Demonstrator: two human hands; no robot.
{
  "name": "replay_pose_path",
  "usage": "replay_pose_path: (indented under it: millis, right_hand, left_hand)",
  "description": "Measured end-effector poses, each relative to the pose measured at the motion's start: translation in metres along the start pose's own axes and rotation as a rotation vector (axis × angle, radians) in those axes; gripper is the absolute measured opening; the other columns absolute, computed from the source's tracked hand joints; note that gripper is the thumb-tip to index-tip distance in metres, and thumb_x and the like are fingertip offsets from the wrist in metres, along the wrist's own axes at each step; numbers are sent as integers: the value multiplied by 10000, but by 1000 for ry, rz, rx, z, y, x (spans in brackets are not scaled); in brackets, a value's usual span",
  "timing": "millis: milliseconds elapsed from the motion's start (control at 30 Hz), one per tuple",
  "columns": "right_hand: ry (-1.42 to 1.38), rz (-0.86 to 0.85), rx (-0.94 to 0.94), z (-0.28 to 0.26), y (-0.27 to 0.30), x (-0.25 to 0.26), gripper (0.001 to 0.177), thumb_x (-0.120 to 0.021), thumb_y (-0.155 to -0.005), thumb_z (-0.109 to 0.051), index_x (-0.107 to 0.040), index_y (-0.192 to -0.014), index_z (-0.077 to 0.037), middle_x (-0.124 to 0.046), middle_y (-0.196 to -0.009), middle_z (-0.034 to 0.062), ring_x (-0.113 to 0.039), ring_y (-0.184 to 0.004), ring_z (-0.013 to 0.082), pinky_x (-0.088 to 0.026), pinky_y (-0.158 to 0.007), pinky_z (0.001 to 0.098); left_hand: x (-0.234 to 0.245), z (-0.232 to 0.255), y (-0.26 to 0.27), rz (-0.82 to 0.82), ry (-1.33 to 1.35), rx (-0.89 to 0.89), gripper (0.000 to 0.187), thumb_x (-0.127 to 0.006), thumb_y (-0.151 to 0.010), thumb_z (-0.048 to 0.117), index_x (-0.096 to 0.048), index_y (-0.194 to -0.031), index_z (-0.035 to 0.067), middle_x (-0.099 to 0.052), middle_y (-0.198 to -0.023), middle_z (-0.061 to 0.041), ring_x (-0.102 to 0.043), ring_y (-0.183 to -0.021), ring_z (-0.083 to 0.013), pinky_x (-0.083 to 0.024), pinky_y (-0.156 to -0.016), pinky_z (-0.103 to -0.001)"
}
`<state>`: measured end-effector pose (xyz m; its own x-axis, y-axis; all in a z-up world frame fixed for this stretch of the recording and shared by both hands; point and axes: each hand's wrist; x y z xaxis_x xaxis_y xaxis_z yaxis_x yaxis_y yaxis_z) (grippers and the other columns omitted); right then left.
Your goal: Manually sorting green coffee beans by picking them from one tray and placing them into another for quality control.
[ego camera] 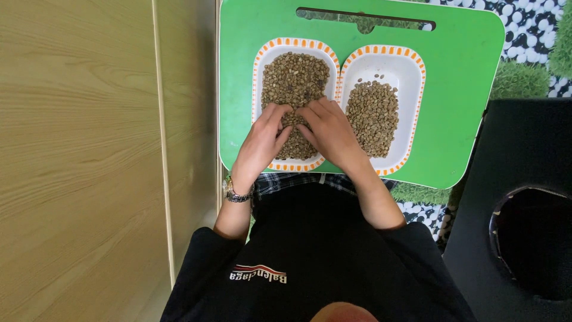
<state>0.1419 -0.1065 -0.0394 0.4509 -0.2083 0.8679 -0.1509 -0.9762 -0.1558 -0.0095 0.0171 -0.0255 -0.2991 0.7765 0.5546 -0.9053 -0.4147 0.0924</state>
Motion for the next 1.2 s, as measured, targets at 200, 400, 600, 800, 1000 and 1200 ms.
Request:
replay_pose_path:
  millis: [200,400,600,800,1000,1200]
  right_hand:
    - [-12,-4,16,7,0,-6,162,-757,-943,-79,-678,-1070,-16,-585,-859,101,-571,-838,269,-439,-710,377]
    - [-45,13,11,1,-3,5,112,-709,-1000,-53,-680,-1090,6,-595,-872,117,-586,-839,264,-450,-710,360]
    - [-82,64,12,6,0,2,150,-733,-972,-23,-684,-1113,0,-626,-906,116,-619,-879,280,-485,-727,373]
    - [-177,159,9,19,6,-14,197,-731,-952,-2,-716,-1146,-37,-672,-945,111,-629,-874,298,-506,-748,388]
    - [-263,251,13,23,0,-13,197,-742,-960,32,-730,-1144,-34,-691,-986,138,-640,-895,342,-536,-771,431]
    - [-377,257,-32,5,-13,15,164,-694,-1001,106,-704,-1141,22,-660,-942,160,-630,-880,327,-539,-784,434]
  left_hand:
    - [1,5,-2,32,21,-15,281,-626,-969,-71,-599,-1249,-60,-601,-1009,-183,-690,-831,-312,-589,-671,-368]
    - [0,3,-5,66,58,-20,237,-622,-976,-58,-628,-1212,-29,-631,-1008,-175,-696,-859,-320,-596,-686,-381]
    - [-4,3,-6,120,43,-57,195,-635,-981,-36,-637,-1174,-6,-644,-1003,-157,-697,-910,-326,-601,-734,-402]
    - [-20,-9,-11,210,100,-67,154,-645,-981,-55,-632,-1128,-12,-637,-942,-163,-698,-858,-300,-603,-704,-376]
    - [-31,-8,-17,325,322,-103,162,-630,-1003,-58,-602,-1149,6,-633,-1030,-159,-702,-967,-342,-630,-803,-397]
    - [-31,-10,-18,323,390,-106,186,-604,-1022,-61,-589,-1175,44,-604,-1092,-105,-691,-1028,-298,-638,-839,-390]
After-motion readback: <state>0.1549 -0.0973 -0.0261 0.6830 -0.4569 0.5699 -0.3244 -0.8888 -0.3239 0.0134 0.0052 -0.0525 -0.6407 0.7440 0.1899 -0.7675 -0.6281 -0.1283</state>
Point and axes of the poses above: each hand's wrist, its own y-axis away from the middle knuckle, its own x-axis out of the back of the hand, z = x × y
